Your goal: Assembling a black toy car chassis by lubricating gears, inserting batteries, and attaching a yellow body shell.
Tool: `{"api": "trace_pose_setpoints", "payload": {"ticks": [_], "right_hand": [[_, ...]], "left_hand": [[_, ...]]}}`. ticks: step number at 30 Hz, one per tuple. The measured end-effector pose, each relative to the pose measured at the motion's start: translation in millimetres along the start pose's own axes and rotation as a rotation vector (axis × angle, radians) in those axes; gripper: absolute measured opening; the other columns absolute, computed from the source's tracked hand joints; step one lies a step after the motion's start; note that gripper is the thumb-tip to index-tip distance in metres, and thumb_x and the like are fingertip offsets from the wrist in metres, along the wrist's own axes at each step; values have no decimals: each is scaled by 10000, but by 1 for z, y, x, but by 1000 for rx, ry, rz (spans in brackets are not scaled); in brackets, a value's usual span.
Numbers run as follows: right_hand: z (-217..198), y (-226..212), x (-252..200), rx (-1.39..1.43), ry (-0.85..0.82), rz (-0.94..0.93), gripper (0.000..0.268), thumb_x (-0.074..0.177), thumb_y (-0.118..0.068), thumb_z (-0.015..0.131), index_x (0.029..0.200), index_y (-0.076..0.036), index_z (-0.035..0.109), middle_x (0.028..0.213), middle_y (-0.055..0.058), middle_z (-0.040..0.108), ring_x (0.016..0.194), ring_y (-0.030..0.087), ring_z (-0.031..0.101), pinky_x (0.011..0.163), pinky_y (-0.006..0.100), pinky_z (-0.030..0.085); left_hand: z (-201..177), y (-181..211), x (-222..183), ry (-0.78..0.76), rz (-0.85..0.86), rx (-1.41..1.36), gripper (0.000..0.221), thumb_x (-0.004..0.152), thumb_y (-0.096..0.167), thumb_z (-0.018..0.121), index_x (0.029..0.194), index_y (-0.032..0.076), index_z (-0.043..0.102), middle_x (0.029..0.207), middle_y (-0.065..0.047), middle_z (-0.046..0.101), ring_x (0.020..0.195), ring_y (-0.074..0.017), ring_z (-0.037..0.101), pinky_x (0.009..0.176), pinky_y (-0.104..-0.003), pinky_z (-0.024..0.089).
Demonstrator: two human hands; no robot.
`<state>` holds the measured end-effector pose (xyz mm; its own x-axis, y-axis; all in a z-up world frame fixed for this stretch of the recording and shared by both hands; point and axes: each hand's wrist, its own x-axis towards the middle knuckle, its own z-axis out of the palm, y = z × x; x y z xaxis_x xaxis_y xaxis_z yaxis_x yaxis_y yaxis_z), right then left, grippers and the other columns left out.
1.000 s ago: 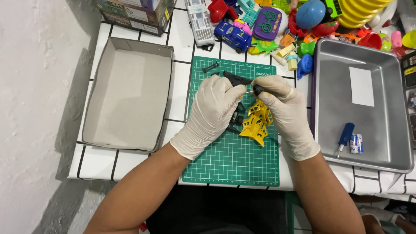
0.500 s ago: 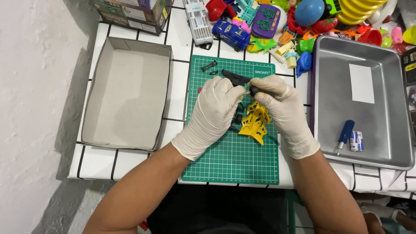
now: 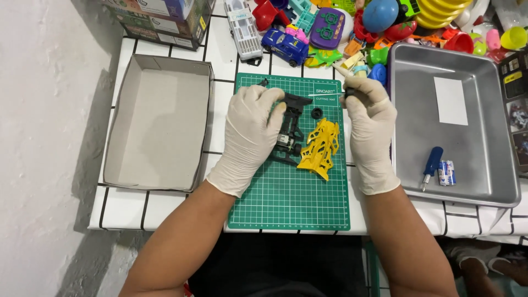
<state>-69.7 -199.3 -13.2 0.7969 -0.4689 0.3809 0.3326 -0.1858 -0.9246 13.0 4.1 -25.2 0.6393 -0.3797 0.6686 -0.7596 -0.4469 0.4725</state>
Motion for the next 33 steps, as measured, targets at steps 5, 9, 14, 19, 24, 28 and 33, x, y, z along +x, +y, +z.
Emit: {"api": "trace_pose_setpoints", "payload": {"ticks": [5, 9, 14, 19, 24, 28, 33], "right_hand": [[1, -2, 0, -70, 113, -26, 230, 958, 82, 570, 1142, -18, 666, 1030, 73, 592, 887, 121, 601, 813, 238, 535], [1, -1, 1, -81, 142, 12, 265, 915, 107, 528, 1089, -35, 668, 991, 57, 590, 844, 103, 586, 775, 217, 522], [2, 3, 1, -94, 147, 18, 278, 900, 101, 521, 1088, -38, 670, 1002, 72, 602, 837, 108, 587, 782, 228, 533], [5, 3, 0, -99, 139, 26, 277, 898, 97, 546, 1100, -45, 673, 1014, 74, 619, 842, 104, 597, 796, 237, 538], [5, -1, -4, -106, 104, -24, 237, 917, 88, 555, 1089, -32, 665, 1028, 77, 608, 855, 108, 600, 810, 245, 548], [6, -3, -4, -113, 77, -72, 223, 934, 89, 558, 1081, -43, 663, 1043, 79, 605, 857, 119, 603, 823, 267, 552], [5, -3, -5, -163, 38, -168, 163, 979, 53, 593, 1100, -35, 659, 1082, 90, 595, 878, 145, 610, 832, 291, 545]], "left_hand": [[16, -10, -10, -112, -60, 231, 158, 890, 287, 685, 805, 160, 648, 738, -9, 509, 830, -251, 582, 748, -421, 459], [23, -3, -10, -269, -126, 369, 240, 847, 377, 662, 730, 169, 641, 719, -23, 539, 842, -273, 580, 755, -441, 415], [33, -4, -11, -268, -126, 458, 192, 774, 344, 682, 717, 167, 634, 715, -40, 555, 827, -289, 579, 731, -439, 405], [34, -5, -11, -242, -132, 459, 192, 763, 329, 666, 702, 154, 617, 705, -56, 565, 809, -310, 591, 700, -445, 406], [29, -4, -9, -136, -178, 354, 136, 808, 274, 640, 732, 173, 589, 633, -30, 559, 729, -293, 622, 681, -435, 449], [14, 6, -4, -103, -199, 263, 134, 861, 216, 631, 754, 144, 595, 595, -53, 611, 669, -327, 657, 655, -458, 485], [1, 21, 2, -15, -314, 24, 100, 934, 172, 595, 839, 142, 581, 648, -78, 675, 686, -313, 712, 643, -422, 529]]}}
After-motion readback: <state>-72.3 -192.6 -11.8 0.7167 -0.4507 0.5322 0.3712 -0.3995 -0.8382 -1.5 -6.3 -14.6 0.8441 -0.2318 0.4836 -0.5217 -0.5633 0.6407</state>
